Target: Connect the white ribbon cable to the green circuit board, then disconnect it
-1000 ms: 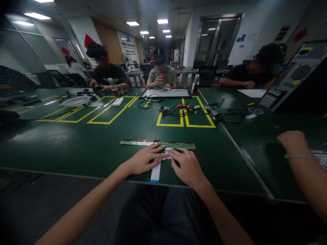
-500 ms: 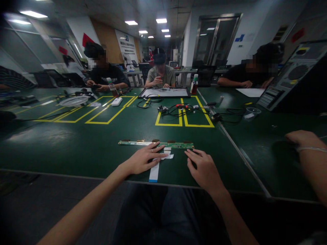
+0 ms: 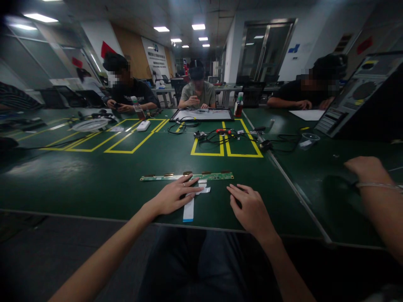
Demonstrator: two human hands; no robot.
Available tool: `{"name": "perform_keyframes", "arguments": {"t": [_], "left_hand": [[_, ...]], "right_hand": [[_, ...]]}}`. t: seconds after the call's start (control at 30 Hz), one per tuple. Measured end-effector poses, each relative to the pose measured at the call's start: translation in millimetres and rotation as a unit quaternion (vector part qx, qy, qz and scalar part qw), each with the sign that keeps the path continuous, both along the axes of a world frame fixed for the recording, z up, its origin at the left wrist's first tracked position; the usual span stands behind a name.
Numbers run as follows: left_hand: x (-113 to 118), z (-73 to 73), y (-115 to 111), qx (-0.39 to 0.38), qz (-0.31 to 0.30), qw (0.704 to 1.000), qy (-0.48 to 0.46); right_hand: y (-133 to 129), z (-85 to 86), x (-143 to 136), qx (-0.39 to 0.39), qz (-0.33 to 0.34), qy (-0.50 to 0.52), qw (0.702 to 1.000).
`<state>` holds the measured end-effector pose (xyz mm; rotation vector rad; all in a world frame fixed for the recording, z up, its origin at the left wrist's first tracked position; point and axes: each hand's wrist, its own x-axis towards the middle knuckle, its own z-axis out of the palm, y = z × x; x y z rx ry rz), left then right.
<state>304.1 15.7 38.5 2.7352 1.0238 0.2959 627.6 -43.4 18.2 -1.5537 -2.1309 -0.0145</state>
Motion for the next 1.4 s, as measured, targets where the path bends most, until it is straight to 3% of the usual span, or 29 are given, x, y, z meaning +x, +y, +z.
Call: {"name": "perform_keyframes", "arguments": {"t": [0.17,0.33,0.5,0.7,0.83,0.97,1.17,1.4], "left_hand": [[-25,-1.5,7,-0.002,0.077,0.997,0.016],[-82,-7.1,16,-0.016,0.196,0.980,0.031],[-173,-16.3,23,-0.023,0.327,0.943,0.048],[-301,-23.1,11,-0.046,0.486,0.869,0.085],[-356,-21.9,-3,-0.032,0.551,0.828,0.101],[-370,-20.3,-9,-0.024,0.574,0.812,0.108],[-356,-16.4,-10,-0.003,0.591,0.799,0.116],[-355,-18.7,-13,0.006,0.570,0.809,0.140]], "right_hand": [[0,0.6,0,-0.001,0.001,0.003,1.000],[0,-1.5,1,0.005,0.002,0.002,1.000],[0,-2.3,1,0.006,0.000,0.007,1.000],[-1,-0.5,-1,0.010,0.000,0.009,1.000],[-1,-0.6,-1,0.006,-0.004,0.001,1.000],[0,-1.1,-1,0.008,-0.004,0.000,1.000],[-1,0.0,-1,0.011,0.002,0.008,1.000],[-1,-0.4,-2,0.010,-0.002,0.007,1.000]]}}
